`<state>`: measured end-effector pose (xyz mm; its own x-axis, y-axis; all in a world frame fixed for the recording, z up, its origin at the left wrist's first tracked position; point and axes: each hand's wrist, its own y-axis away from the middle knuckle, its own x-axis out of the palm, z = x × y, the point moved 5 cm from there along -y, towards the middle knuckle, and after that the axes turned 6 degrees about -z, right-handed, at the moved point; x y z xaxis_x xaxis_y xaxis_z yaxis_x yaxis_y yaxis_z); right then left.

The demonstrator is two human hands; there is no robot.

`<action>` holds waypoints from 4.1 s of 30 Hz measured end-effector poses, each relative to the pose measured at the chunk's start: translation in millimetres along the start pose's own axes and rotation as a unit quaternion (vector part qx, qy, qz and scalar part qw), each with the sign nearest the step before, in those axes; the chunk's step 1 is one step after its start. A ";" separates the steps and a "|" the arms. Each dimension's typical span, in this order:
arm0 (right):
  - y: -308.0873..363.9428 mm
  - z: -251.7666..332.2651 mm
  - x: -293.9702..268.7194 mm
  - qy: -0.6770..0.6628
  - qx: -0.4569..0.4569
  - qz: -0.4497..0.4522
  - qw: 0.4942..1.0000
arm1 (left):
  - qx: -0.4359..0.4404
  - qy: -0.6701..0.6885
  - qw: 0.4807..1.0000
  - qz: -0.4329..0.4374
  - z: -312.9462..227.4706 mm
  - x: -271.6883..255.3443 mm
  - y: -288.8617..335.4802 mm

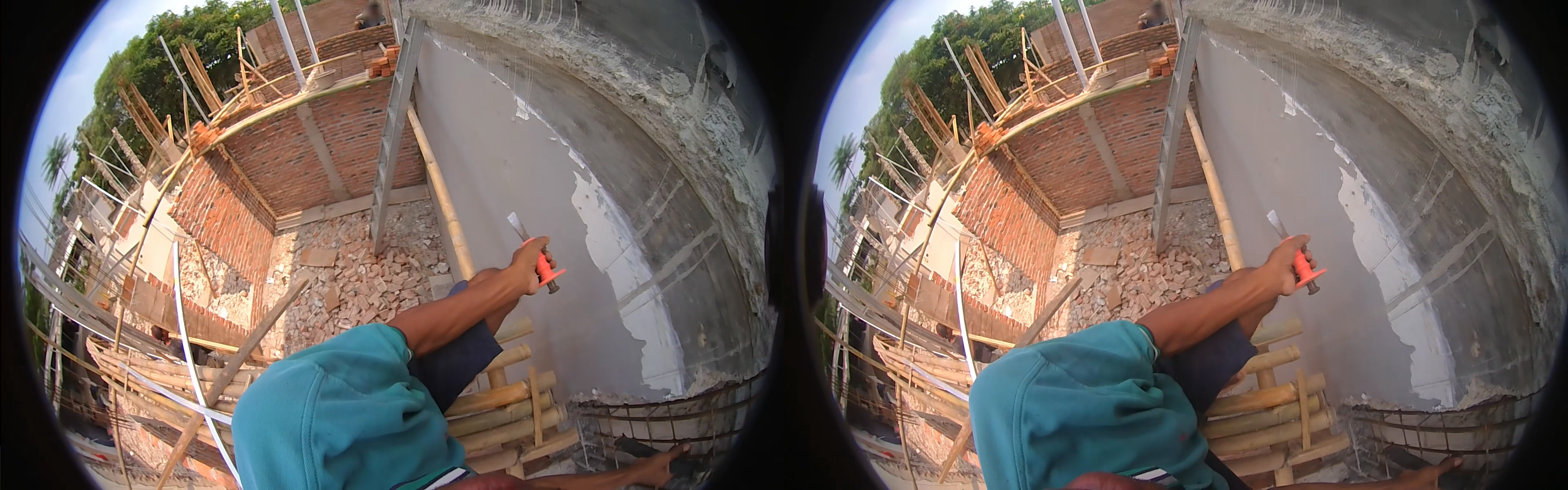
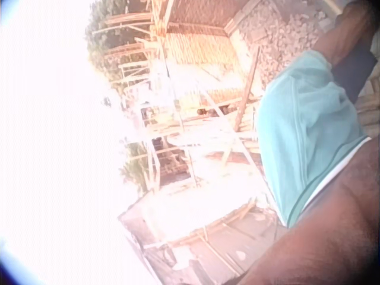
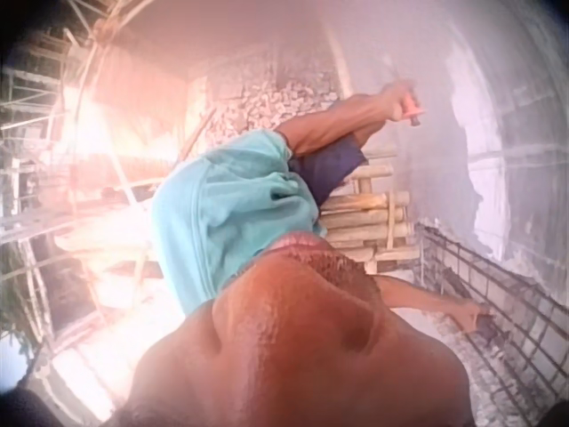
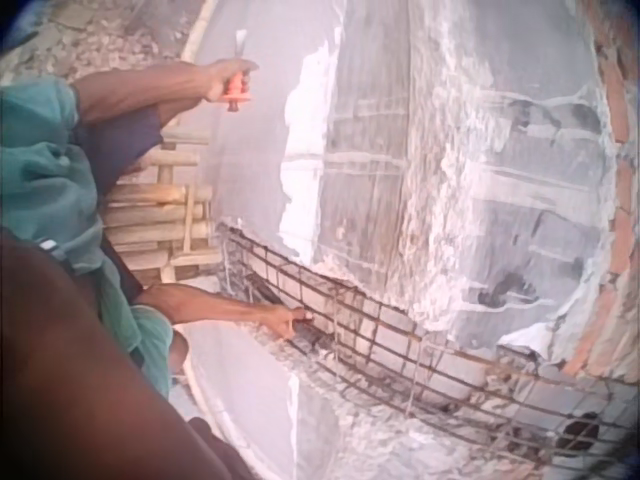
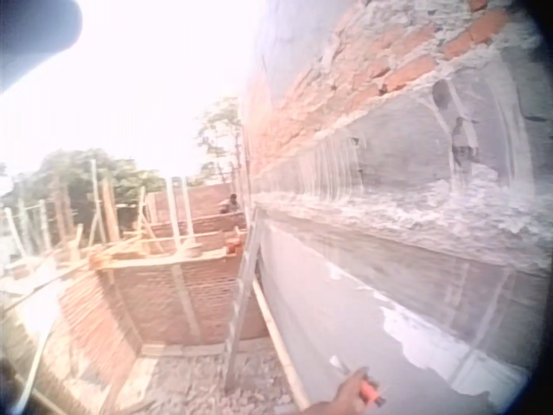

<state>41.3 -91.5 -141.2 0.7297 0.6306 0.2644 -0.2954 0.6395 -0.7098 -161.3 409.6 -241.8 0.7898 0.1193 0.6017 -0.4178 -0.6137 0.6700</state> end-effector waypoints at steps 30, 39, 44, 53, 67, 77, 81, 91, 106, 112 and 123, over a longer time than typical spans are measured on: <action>2.3 -38.6 5.2 0.021 0.186 -0.006 0.982 | -0.030 0.033 0.999 0.008 6.7 -4.8 -9.6; -0.3 -62.0 5.0 0.028 0.216 0.004 0.976 | -0.040 0.044 0.998 0.021 4.6 -5.8 -11.1; 1.3 -59.7 4.9 0.015 0.248 -0.021 0.968 | -0.042 0.039 0.998 0.023 4.6 -6.1 -11.4; -4.7 -122.4 6.3 -0.003 0.297 -0.004 0.955 | -0.062 0.044 0.997 0.019 6.9 -7.2 -13.4; -4.4 -178.1 8.7 -0.042 0.369 -0.016 0.928 | -0.056 0.026 0.998 0.033 9.0 -5.9 -16.2; -4.3 -168.0 9.8 -0.030 0.323 -0.047 0.945 | -0.068 0.042 0.996 0.029 9.1 -7.1 -16.1; -4.2 -162.8 11.5 -0.065 0.319 -0.064 0.943 | -0.067 0.053 0.996 0.027 9.2 -5.7 -12.3; 2.0 -82.4 15.0 -0.033 0.360 -0.049 0.931 | -0.045 0.043 0.998 0.022 25.9 10.5 4.3; 15.2 -42.2 14.2 -0.099 0.326 0.045 0.939 | -0.047 0.026 0.998 0.015 22.2 9.6 -2.7; 5.8 -50.3 12.5 -0.091 0.303 0.058 0.947 | -0.058 0.019 0.998 0.018 19.5 7.5 1.5; 28.2 -61.7 1.5 -0.078 0.328 -0.016 0.941 | -0.072 0.011 0.997 0.024 17.4 4.1 11.4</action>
<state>72.1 -99.6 -201.1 0.6611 0.6300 0.4074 -0.6291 0.7614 -0.1566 -155.0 389.6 -239.2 0.7580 0.1116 0.6426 -0.5153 -0.5016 0.6949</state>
